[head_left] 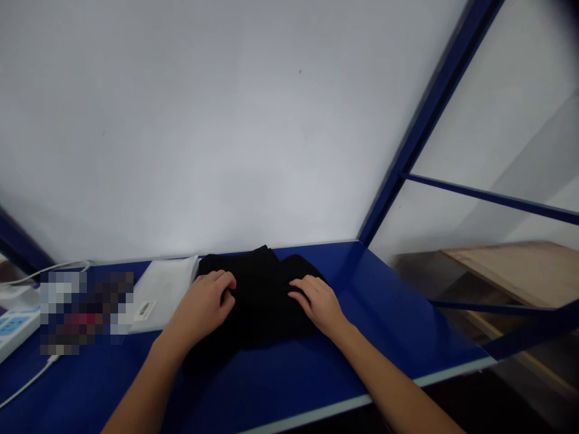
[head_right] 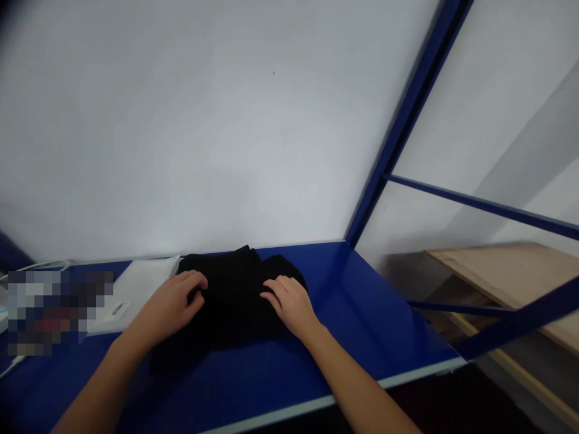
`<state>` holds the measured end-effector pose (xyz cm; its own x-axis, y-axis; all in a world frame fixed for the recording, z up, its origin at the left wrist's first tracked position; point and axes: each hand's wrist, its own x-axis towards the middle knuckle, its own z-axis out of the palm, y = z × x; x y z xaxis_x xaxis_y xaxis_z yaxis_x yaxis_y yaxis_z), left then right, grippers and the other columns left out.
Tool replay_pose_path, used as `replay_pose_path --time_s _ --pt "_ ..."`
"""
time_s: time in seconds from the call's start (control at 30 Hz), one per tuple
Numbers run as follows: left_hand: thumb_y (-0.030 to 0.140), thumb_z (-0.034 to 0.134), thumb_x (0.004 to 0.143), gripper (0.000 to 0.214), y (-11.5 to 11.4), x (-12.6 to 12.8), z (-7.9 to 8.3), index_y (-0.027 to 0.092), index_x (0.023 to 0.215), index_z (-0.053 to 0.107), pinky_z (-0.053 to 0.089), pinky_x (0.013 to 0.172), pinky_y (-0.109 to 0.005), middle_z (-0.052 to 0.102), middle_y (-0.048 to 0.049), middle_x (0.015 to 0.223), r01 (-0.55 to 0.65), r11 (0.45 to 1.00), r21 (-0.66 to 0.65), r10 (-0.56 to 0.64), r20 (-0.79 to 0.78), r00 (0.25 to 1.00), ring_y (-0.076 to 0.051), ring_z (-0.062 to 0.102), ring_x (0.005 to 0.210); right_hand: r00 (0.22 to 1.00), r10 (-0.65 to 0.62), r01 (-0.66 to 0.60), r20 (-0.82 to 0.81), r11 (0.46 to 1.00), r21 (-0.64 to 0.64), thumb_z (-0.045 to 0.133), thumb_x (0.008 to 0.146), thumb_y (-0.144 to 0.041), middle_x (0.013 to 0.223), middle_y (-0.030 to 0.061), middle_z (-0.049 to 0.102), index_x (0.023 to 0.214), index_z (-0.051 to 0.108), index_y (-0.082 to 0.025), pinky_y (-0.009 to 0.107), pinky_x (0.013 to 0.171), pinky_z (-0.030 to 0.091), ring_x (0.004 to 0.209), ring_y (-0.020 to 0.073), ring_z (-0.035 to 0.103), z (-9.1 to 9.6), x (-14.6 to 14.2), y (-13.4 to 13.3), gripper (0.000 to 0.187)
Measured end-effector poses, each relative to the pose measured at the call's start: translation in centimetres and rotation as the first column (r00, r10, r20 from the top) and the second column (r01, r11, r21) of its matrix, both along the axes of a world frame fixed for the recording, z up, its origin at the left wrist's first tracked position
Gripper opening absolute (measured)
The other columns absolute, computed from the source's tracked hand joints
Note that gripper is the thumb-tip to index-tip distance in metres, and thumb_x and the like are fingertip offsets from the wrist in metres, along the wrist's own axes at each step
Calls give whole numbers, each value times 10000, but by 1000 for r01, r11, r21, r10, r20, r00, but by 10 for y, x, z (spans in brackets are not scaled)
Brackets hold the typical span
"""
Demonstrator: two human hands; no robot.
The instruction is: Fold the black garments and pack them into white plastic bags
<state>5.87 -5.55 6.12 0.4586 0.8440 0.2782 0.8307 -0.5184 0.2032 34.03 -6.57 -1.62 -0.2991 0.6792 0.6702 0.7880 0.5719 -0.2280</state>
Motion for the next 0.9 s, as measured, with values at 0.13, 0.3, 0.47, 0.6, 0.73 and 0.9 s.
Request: replay_pose_path --time_s 0.13,0.3,0.47,0.6,0.73,0.9 --pt "257 597 803 226 -15 -11 -22 233 1028 609 480 866 -394 666 -39 1010 75 992 -103 -68 72 995 -239 608 950 1000 22 -22 21 1000 -1 458 1020 -413 849 70 653 1089 646 -204 346 696 495 763 213 615 -2 5 2 290" --pt "124 540 722 288 -29 -46 -53 239 970 631 499 917 -382 691 -39 1025 68 995 -79 -51 202 978 -231 625 1000 999 -53 53 1 998 17 447 1014 -258 960 102 675 1091 638 -191 381 765 510 853 241 629 -3 14 5 216" --pt "250 475 860 214 -36 -63 -58 226 1003 632 521 885 -351 697 -57 1004 -137 982 133 64 444 894 -222 657 964 983 -109 116 -146 992 40 454 1000 -236 982 83 703 1045 648 -224 400 818 510 907 248 646 -2 24 5 200" --pt "329 518 879 203 -44 -64 -58 213 982 649 527 834 -309 716 -44 964 -178 977 115 81 574 815 -212 681 912 974 -66 84 -219 993 77 442 1010 -255 963 65 723 1037 649 -238 393 812 514 881 233 665 -1 28 -7 210" --pt "398 558 872 226 -60 -70 -58 197 897 659 527 731 -278 701 -32 827 -152 988 -16 124 662 739 -197 669 777 992 -6 17 -123 996 85 395 1025 -253 866 60 722 1032 655 -227 376 729 507 773 222 662 -5 35 -27 262" --pt "473 575 860 298 -76 -73 -52 192 879 670 499 645 -259 670 -28 773 -101 979 -177 198 700 686 -183 623 715 998 21 -22 -65 1000 -22 378 1028 -297 869 68 736 1022 665 -228 363 698 509 740 222 667 -6 45 -44 296"
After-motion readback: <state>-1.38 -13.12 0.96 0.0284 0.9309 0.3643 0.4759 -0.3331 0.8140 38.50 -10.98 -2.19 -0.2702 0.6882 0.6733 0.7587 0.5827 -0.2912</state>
